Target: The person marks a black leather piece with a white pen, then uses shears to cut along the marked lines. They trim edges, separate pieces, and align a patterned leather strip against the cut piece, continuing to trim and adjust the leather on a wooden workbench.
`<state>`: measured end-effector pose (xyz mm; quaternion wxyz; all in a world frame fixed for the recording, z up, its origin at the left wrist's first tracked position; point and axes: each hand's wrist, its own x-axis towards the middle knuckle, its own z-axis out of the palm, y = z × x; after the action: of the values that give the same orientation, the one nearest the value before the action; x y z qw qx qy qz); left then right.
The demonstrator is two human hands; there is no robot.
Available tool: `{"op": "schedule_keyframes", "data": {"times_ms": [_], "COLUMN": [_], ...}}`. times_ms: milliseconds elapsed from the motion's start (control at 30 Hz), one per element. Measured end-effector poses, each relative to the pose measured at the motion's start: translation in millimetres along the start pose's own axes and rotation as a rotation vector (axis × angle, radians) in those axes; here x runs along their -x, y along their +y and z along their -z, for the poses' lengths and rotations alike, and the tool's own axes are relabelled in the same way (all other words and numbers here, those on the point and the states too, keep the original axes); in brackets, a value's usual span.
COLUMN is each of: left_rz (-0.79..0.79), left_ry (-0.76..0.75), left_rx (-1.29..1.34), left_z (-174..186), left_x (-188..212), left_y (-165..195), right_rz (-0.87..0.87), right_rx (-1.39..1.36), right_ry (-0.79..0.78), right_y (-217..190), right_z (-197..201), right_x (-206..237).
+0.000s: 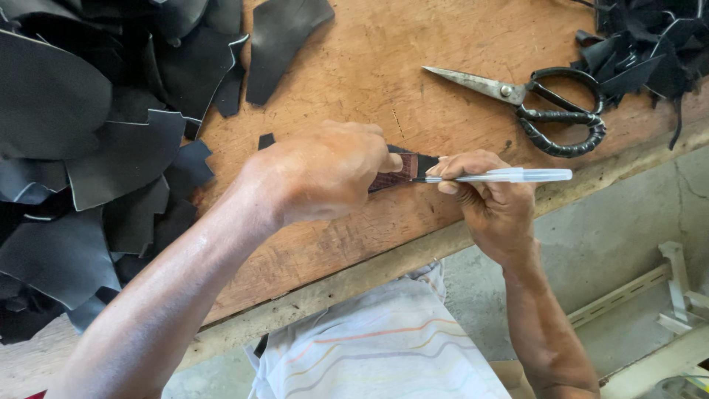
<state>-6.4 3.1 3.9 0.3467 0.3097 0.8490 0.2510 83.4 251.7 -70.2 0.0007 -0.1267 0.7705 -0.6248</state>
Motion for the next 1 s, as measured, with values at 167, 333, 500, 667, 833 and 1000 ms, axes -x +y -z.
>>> {"op": "schedule_keyframes", "data": {"times_ms": [167,333,500,667,833,1000], "left_rz": [0.004,-0.012,0.087,0.052,0.094,0.083], "left_ry": [-0.025,-0.027,-0.150,-0.159,-0.178,-0.196], "left_rx": [-0.006,-0.004,-0.017,-0.048,-0.049,-0.048], "left_z": [2,4,12,21,19,19], "left_x": [-1,-2,-1,-2,-2,-4], "left_y": [1,4,11,10,6,7], "right_rz": [-0.002,0.015,0.057,0.091,0.064,0.068], "right_rx": [0.124,0.084,-0.103,0.041,0.075,0.142], "right_ry": [-0.018,-0.028,-0.037,-0.106,-0.078,-0.099], "right_y": [-1,-7,-11,-21,-29,-32], "right_z": [6,1,-38,-48,-56,-53], "right_x": [1,0,-2,-4,-4,-3]}}
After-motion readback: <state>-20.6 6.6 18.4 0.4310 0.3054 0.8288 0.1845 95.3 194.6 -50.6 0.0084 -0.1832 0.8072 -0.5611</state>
